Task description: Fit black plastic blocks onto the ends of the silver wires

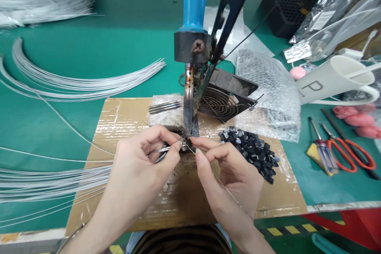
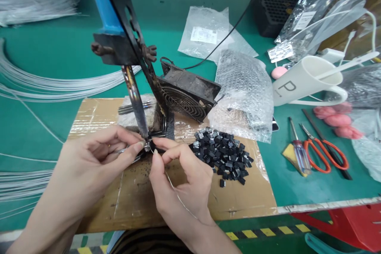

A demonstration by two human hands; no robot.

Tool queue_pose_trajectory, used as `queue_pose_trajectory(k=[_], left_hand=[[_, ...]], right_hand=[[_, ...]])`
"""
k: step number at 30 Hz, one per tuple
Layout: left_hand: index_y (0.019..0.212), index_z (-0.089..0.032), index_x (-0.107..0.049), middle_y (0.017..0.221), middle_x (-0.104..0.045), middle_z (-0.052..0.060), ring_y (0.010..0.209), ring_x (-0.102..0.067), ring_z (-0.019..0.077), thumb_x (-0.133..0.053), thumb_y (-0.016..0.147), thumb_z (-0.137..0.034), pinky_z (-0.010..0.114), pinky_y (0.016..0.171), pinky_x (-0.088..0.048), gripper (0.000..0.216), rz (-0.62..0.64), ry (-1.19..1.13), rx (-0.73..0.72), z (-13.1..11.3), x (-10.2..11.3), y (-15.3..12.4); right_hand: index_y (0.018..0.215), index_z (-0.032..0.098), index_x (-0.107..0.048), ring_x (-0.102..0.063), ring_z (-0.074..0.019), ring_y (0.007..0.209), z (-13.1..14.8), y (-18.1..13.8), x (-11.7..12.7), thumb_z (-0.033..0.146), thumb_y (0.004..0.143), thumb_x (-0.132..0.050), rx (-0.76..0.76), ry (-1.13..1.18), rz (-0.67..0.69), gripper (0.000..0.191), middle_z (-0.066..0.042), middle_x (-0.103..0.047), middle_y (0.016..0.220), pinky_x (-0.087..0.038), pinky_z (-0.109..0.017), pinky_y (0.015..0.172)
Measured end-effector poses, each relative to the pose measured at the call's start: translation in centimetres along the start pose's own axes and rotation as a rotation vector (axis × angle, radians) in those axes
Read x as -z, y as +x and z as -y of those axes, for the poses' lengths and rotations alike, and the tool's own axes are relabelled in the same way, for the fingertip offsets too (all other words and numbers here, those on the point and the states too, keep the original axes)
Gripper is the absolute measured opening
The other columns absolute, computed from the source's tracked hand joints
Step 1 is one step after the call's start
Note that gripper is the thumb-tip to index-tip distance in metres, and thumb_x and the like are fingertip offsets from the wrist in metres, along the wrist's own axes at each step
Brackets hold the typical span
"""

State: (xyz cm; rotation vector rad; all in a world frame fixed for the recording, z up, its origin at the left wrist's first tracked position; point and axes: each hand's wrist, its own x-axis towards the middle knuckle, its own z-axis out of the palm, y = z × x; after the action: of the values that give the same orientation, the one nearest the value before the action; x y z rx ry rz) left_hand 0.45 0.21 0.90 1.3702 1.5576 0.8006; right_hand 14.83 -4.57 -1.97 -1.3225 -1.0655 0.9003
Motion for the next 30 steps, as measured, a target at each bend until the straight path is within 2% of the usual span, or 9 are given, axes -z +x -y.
queue_pose_trajectory(k=[13, 30], left_hand=[[0.072, -0.021, -0.073, 0.07, -0.073, -0.004, 0.058, -0.062, 0.0081, -0.075, 0.08, -0.019, 0.015, 0.053, -0.047, 0.009, -0.021, -0.033, -0.033, -0.3, 0.14, 0.13], [0.072, -0.022, -0.074, 0.072, -0.075, -0.003, 0.058, -0.063, 0.0085, -0.076, 0.08, -0.017, 0.015, 0.052, -0.047, 0.009, -0.031, -0.048, -0.054, -0.39, 0.12, 0.12]], right_hand=[[0.077, 0.024, -0.066, -0.08, -0.0204, 0.108, 0.15, 0.25, -0.23, 0.009, 0.089, -0.072, 0.011, 0.011, -0.016, 0.019, -0.004, -0.084, 0.113, -0.06, -0.033, 0.099], [0.077, 0.023, -0.067, -0.08, -0.0217, 0.108, 0.26, 0.28, -0.29, 0.01, 0.09, -0.072, 0.008, 0.025, -0.022, 0.019, -0.004, -0.084, 0.114, -0.061, -0.034, 0.098]])
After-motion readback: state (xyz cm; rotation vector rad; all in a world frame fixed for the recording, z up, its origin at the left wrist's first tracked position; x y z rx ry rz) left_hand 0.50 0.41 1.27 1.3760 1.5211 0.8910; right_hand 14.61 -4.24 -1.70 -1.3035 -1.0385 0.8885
